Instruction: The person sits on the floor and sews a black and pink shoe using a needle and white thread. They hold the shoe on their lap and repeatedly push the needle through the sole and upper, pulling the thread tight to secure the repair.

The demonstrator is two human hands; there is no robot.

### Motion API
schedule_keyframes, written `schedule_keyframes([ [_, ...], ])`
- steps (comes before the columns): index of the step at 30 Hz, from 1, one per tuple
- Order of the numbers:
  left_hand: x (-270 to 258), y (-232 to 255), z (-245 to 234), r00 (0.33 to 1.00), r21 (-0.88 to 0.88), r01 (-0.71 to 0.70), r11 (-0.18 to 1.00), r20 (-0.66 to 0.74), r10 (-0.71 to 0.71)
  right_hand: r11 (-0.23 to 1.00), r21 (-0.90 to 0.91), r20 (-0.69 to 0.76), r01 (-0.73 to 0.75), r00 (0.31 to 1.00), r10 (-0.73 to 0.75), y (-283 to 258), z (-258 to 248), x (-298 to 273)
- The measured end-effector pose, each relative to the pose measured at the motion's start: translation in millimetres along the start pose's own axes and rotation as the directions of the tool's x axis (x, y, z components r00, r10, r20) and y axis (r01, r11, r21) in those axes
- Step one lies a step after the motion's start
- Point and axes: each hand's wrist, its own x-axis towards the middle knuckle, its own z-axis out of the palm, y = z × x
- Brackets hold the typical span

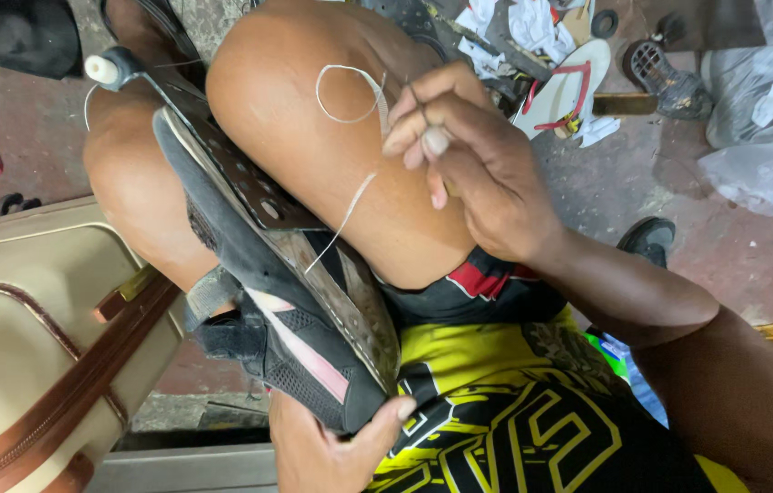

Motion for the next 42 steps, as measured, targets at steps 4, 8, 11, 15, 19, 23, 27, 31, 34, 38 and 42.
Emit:
schedule_keyframes([
  [4, -4.0, -18.6, -14.1, 0.984, -0.197, 0.175, 0.965, 0.081, -0.162, 0.965, -0.261, 0.192, 0.029, 0.981, 0.023, -9.7, 1.8, -13.9],
  [8, -7.7, -54.8, -25.0, 0.997, -0.394, 0.055, 0.918, -0.030, -0.073, 0.934, -0.270, 0.267, 0.233, 0.950, -0.160, -21.2, 18.2, -15.1],
  [11, -8.9, -74.0, -19.5, 0.991, -0.710, -0.018, 0.704, -0.107, -0.082, 0.954, -0.210, 0.314, 0.213, 0.939, -0.140, -20.4, 32.1, -9.0],
  [15, 4.4, -97.8, -24.2, 0.994, -0.851, -0.072, 0.519, -0.016, 0.111, 0.973, -0.216, 0.396, 0.078, 0.918, 0.014, -17.1, 43.5, -5.0],
  [19, 6.6, -114.8, -32.1, 0.982, -0.896, 0.010, 0.444, 0.092, 0.163, 0.968, -0.204, 0.400, 0.146, 0.915, -0.054, -14.4, 46.9, -2.3],
  [23, 4.4, -125.4, -32.6, 0.980, -0.927, 0.019, 0.374, 0.090, 0.175, 0.971, -0.195, 0.412, 0.138, 0.910, -0.046, -11.4, 48.2, -2.0],
  [27, 0.1, -127.4, -28.6, 0.986, -0.963, 0.030, 0.269, 0.072, 0.149, 0.971, -0.188, 0.432, 0.145, 0.901, -0.051, -9.0, 48.6, -1.2],
  [31, 5.4, -121.4, -22.8, 0.990, -0.977, -0.001, 0.214, 0.029, 0.139, 0.975, -0.145, 0.454, 0.167, 0.887, -0.084, -6.9, 48.2, 0.9],
  [34, 8.2, -114.7, -21.7, 0.990, -0.978, -0.019, 0.207, 0.010, 0.138, 0.984, -0.161, 0.471, 0.076, 0.882, 0.009, -6.5, 48.8, 1.6],
  [38, 11.7, -114.8, -22.8, 0.983, -0.983, -0.007, 0.181, 0.027, 0.182, 0.980, -0.109, 0.464, 0.164, 0.881, -0.096, -5.7, 50.0, 3.5],
  [42, 9.4, -120.6, -24.5, 0.978, -0.980, -0.006, 0.200, 0.036, 0.208, 0.970, -0.138, 0.479, 0.198, 0.871, -0.109, -7.9, 49.6, 5.0],
])
